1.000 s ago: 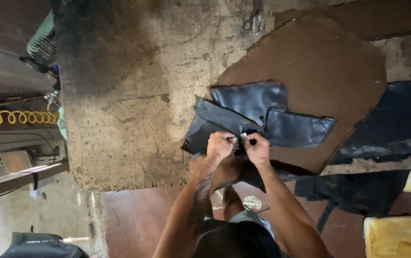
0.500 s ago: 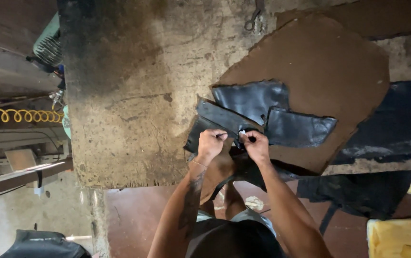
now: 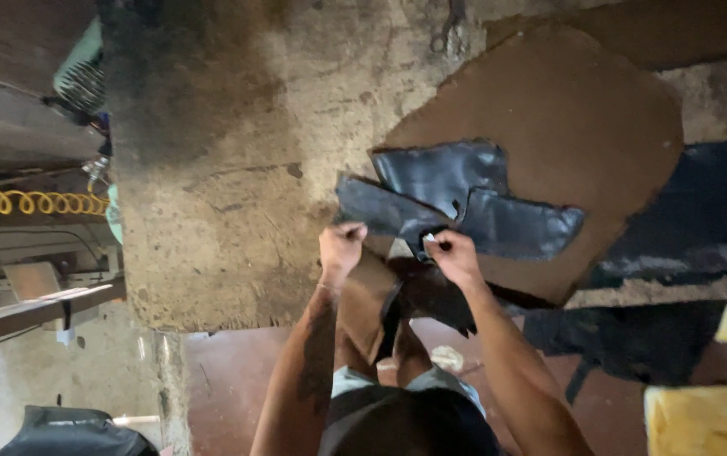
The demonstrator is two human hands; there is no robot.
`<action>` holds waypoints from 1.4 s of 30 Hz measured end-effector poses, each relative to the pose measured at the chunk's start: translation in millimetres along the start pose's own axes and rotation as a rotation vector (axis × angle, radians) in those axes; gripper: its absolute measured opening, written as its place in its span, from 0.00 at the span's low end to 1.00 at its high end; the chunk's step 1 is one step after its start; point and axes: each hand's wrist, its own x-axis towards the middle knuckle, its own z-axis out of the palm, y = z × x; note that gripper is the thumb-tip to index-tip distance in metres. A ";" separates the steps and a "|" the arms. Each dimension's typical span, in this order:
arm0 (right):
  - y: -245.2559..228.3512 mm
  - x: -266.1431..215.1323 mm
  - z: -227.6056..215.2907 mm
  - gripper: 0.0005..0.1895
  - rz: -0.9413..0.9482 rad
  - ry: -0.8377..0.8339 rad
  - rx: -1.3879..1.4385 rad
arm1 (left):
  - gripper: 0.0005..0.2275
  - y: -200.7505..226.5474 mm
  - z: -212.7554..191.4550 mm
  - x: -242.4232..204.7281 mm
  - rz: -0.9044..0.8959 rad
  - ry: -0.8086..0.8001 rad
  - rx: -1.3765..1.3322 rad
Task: The person aligns dark leather pieces by hand on a wooden workbench, positions them against a larger section of brown leather, and marks the material using a piece of white chalk.
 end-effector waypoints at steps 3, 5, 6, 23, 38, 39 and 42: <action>-3.2 -1.5 -3.7 0.07 0.145 -0.036 0.004 | 0.10 36.0 -19.2 -36.0 -0.005 -0.134 0.484; -9.6 0.9 -12.5 0.07 0.193 -0.009 0.017 | 0.14 79.1 -30.8 -65.6 0.127 -0.172 0.620; -14.4 3.9 -13.9 0.07 0.237 0.016 0.035 | 0.21 99.5 -39.3 -79.1 0.260 -0.203 0.756; -23.9 9.7 48.4 0.04 0.016 0.058 -0.126 | 0.08 31.8 27.5 -17.0 0.106 -0.178 0.396; -41.3 8.3 55.1 0.04 0.085 -0.023 -0.062 | 0.07 18.1 -12.9 -7.0 -0.070 -0.158 0.180; -50.4 10.1 56.0 0.05 0.056 -0.005 -0.113 | 0.07 20.8 -15.7 -8.5 -0.072 -0.175 0.167; -61.9 9.4 57.3 0.05 0.066 0.037 -0.110 | 0.05 9.0 -7.0 -3.4 -0.067 -0.171 0.146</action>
